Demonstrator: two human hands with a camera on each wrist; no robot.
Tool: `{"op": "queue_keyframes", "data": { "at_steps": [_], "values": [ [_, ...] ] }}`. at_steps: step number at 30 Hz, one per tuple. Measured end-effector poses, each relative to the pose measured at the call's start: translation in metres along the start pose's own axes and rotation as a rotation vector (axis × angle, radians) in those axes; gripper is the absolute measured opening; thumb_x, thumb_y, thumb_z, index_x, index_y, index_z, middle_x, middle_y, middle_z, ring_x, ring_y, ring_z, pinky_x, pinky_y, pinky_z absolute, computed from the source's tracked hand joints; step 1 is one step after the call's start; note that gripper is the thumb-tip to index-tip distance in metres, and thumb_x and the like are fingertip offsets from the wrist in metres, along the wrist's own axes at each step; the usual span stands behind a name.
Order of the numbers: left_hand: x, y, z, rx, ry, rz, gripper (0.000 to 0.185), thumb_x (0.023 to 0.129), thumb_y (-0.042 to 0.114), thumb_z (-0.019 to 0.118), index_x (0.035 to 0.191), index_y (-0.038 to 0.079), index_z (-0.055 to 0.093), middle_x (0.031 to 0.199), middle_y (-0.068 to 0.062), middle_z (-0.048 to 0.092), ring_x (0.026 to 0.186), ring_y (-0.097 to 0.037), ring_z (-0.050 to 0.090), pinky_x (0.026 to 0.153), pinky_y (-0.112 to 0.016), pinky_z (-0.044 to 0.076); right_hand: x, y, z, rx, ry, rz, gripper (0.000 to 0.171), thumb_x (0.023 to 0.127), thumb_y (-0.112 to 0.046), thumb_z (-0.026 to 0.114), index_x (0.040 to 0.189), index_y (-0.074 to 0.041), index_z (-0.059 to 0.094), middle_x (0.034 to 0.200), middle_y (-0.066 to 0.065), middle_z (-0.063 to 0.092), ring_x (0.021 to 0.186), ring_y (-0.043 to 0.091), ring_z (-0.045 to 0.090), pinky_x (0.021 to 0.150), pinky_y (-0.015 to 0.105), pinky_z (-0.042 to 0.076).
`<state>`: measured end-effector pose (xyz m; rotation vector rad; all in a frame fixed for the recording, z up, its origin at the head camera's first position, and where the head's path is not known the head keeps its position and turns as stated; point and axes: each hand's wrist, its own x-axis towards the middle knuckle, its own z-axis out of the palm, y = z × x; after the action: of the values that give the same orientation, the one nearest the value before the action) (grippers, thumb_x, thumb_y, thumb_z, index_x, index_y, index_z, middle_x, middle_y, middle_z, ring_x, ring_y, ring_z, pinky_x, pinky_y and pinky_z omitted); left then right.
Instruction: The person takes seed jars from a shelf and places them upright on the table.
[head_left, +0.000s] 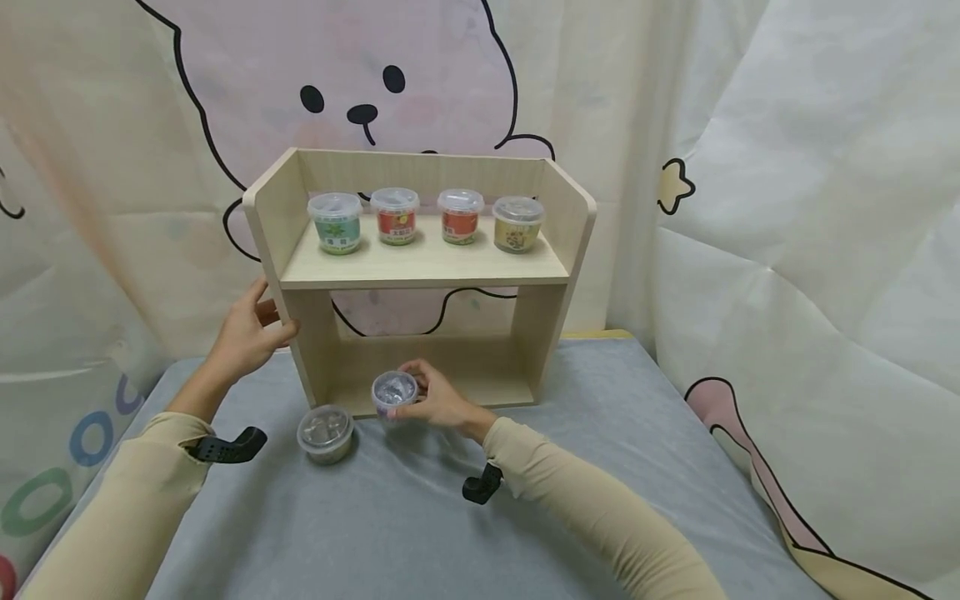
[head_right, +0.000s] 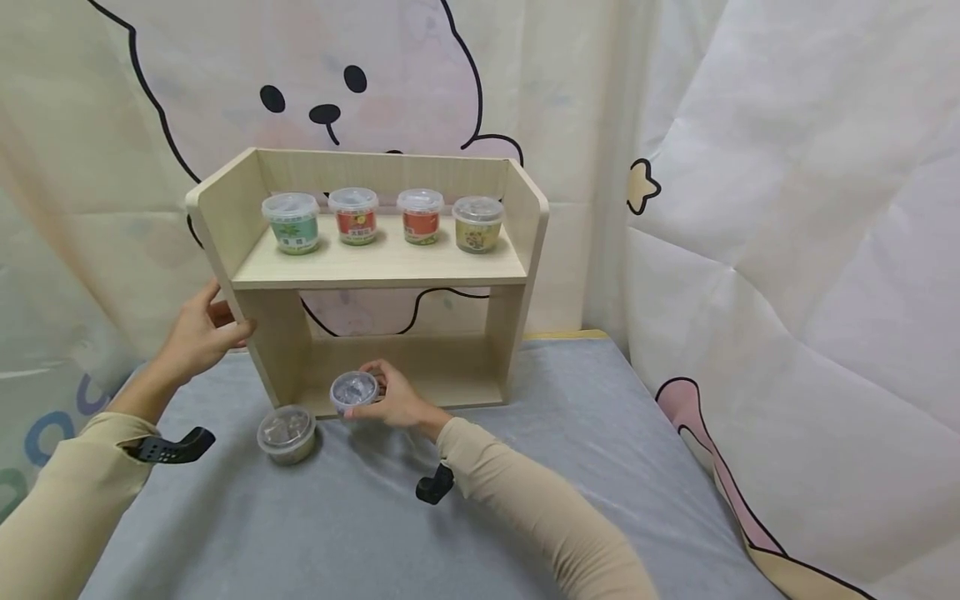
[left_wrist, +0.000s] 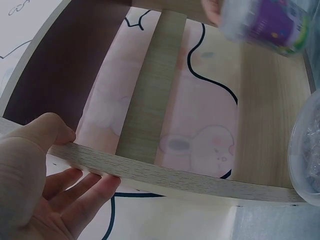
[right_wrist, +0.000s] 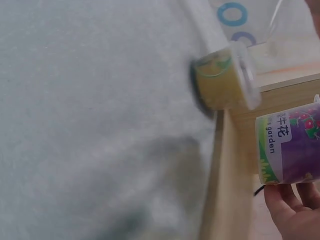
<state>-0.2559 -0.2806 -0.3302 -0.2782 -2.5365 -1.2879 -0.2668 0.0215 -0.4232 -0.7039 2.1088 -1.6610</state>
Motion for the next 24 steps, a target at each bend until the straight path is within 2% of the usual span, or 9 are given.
{"op": "queue_keyframes", "data": {
  "at_steps": [11, 17, 24],
  "values": [
    [0.0, -0.001, 0.0, -0.006, -0.001, 0.005, 0.088, 0.094, 0.011, 0.063, 0.164, 0.027, 0.013, 0.153, -0.034, 0.041, 0.129, -0.06, 0.05, 0.072, -0.044, 0.065, 0.006, 0.03, 0.02, 0.031, 0.013, 0.025, 0.063, 0.082, 0.006, 0.077, 0.136, -0.002, 0.045, 0.124, 0.024, 0.065, 0.099, 0.012, 0.065, 0.085, 0.018, 0.052],
    [0.001, -0.002, 0.001, -0.001, 0.003, 0.002, 0.089, 0.094, 0.01, 0.064, 0.164, 0.028, 0.013, 0.153, -0.034, 0.041, 0.129, -0.06, 0.05, 0.074, -0.046, 0.065, 0.007, 0.038, 0.028, 0.04, -0.008, 0.03, 0.063, 0.08, 0.007, 0.077, 0.133, -0.003, 0.044, 0.123, 0.022, 0.066, 0.098, 0.01, 0.064, 0.085, 0.016, 0.051],
    [0.001, -0.002, 0.0, -0.014, 0.004, 0.004, 0.088, 0.094, 0.01, 0.064, 0.164, 0.027, 0.013, 0.153, -0.034, 0.041, 0.129, -0.06, 0.05, 0.072, -0.044, 0.065, 0.008, 0.041, 0.035, 0.018, 0.0, 0.036, 0.063, 0.08, 0.007, 0.077, 0.134, -0.002, 0.044, 0.12, 0.022, 0.065, 0.094, 0.009, 0.062, 0.082, 0.016, 0.049]
  ]
}}
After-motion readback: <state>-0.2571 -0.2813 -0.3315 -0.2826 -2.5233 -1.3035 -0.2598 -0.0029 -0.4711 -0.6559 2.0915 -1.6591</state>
